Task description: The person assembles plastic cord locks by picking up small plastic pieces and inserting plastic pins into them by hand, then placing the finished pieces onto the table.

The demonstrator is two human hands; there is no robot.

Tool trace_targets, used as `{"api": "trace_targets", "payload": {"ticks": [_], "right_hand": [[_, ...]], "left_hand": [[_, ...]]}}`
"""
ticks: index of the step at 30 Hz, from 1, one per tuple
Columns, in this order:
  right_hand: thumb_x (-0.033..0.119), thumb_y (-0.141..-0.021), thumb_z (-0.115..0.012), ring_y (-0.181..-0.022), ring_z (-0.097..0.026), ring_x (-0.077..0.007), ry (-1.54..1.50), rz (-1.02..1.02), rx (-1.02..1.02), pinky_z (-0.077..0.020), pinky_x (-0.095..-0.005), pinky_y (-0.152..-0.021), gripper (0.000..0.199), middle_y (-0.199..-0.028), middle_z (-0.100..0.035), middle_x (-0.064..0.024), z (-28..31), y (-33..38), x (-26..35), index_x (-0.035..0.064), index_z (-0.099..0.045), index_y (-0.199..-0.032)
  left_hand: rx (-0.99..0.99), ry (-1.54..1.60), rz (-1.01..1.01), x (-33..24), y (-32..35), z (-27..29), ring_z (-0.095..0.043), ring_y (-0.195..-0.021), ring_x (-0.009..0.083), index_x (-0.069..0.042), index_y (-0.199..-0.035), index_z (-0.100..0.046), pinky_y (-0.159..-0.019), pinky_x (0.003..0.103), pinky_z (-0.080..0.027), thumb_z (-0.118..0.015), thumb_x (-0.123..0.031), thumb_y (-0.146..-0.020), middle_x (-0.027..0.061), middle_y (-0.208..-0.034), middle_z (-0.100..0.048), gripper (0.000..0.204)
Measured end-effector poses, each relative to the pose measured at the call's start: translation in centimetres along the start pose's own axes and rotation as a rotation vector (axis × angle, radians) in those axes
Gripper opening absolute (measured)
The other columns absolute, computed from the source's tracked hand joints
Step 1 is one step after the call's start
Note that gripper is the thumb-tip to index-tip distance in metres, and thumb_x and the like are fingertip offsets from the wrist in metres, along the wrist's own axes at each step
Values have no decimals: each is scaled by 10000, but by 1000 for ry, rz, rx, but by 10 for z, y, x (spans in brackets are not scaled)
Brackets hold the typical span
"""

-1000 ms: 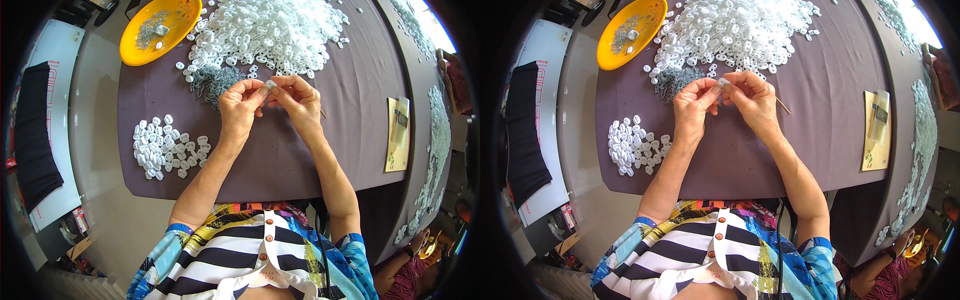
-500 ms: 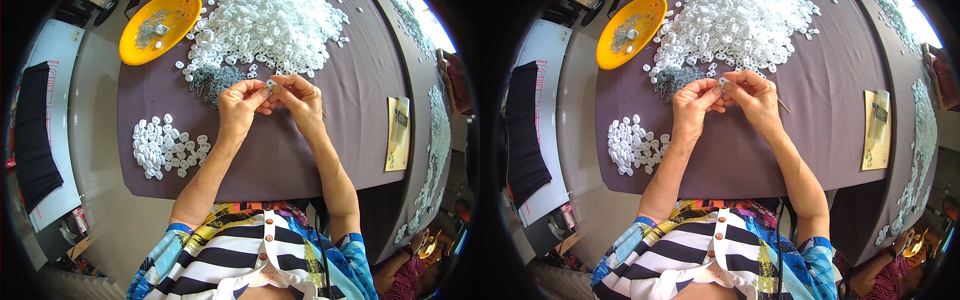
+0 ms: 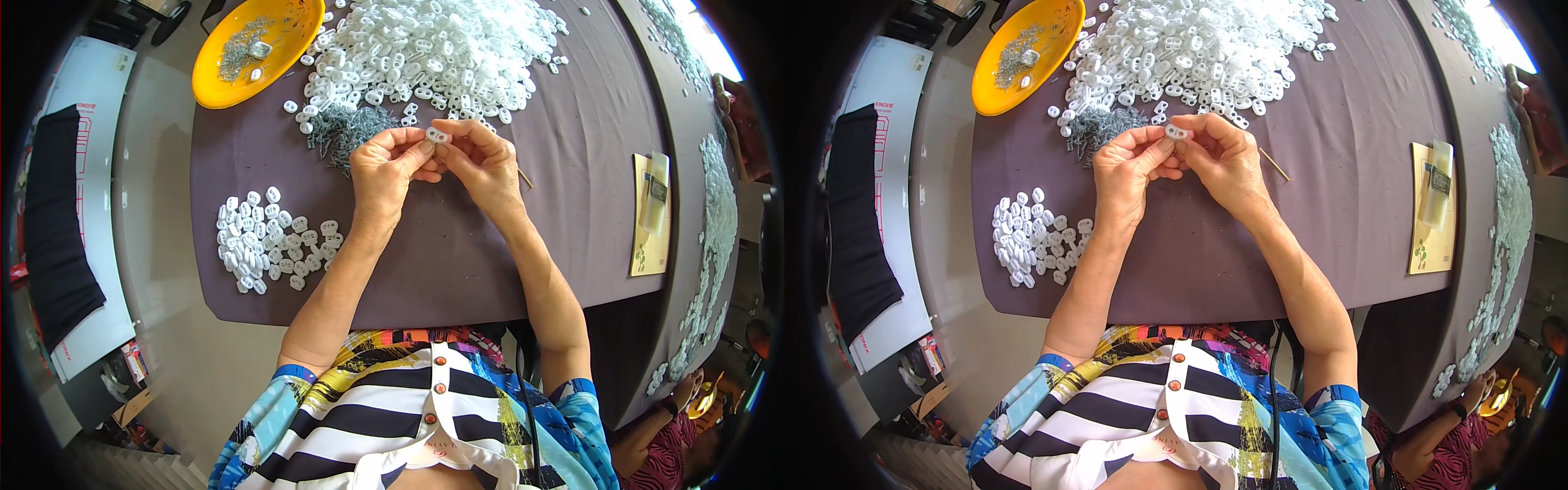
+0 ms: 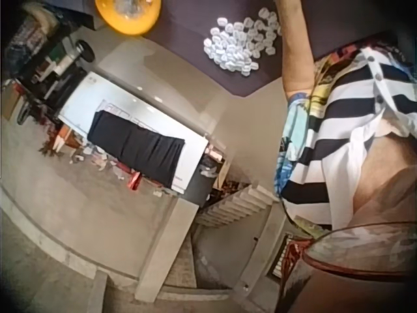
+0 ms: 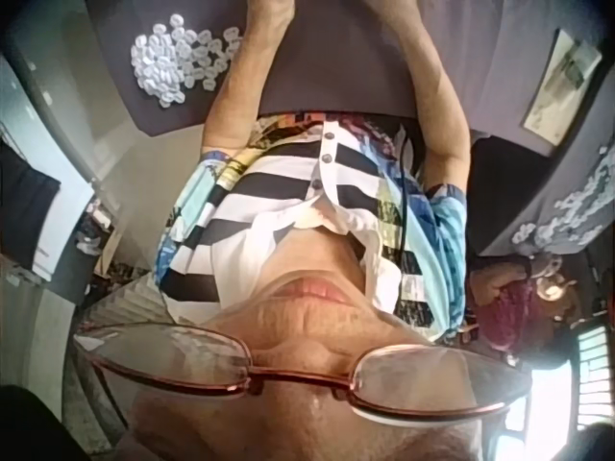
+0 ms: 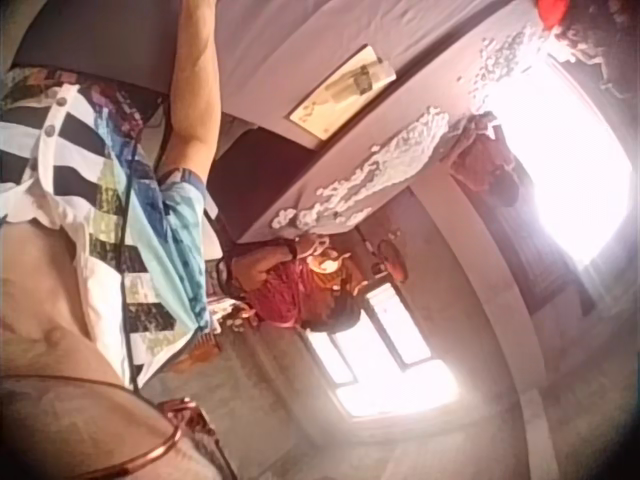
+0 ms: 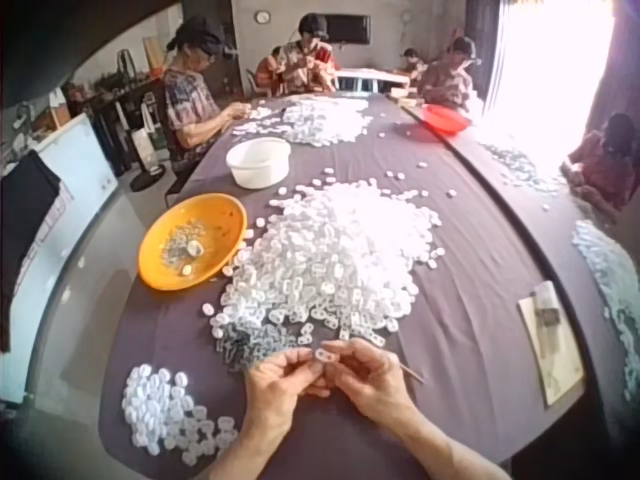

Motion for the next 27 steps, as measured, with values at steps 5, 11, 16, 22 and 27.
{"api": "trace_targets", "payload": {"ticks": [5, 11, 16, 22, 27], "right_hand": [[-35, -826, -542, -758, -575, -66, 32, -47, 8, -494, -213, -669, 207, -819, -602, -8, 4, 0, 0, 3, -597, -1022], [-23, -823, -555, -710, -556, -52, 171, -38, 77, -487, -209, -641, 211, -783, -577, 14, 3, 0, 0, 8, -599, -1027], [-12, -807, -581, -741, -547, -45, 125, -32, 66, -471, -197, -671, 256, -790, -566, 24, -4, 2, 4, 11, -578, -1062], [-6, -776, -619, -727, -504, -27, 175, 0, 65, -433, -184, -652, 317, -795, -532, 33, -10, 4, 8, 27, -570, -1088], [-6, -743, -649, -666, -457, -27, 373, 94, 43, -409, -182, -609, 340, -764, -487, 38, -11, 4, 13, 36, -581, -1074]], "left_hand": [[34, 44, -6, -4, 1, -7, -610, -595, 120, 48, -901, -594, -517, 242, -539, -588, -33, -810, 98, -754, -634, 121], [69, -84, -25, -5, 2, -7, -596, -577, 105, 36, -882, -618, -499, 232, -533, -590, -65, -819, 78, -748, -639, 122], [22, -3, 38, 1, 0, -1, -586, -551, 96, 30, -857, -627, -482, 231, -526, -599, -94, -817, 73, -728, -638, 133], [-28, -43, 67, 3, 0, 6, -597, -577, 102, 25, -882, -626, -479, 215, -510, -599, -110, -817, 81, -764, -643, 152], [-48, -64, 71, 3, 2, 9, -603, -588, 102, 22, -881, -626, -462, 201, -483, -598, -118, -817, 72, -735, -635, 157]]}}
Point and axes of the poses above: each hand's wrist, its own y-axis away from the middle knuckle, its own z-axis out of the back of the hand, x = y × z, the point moved 8 cm from there along -y, towards the middle knuckle
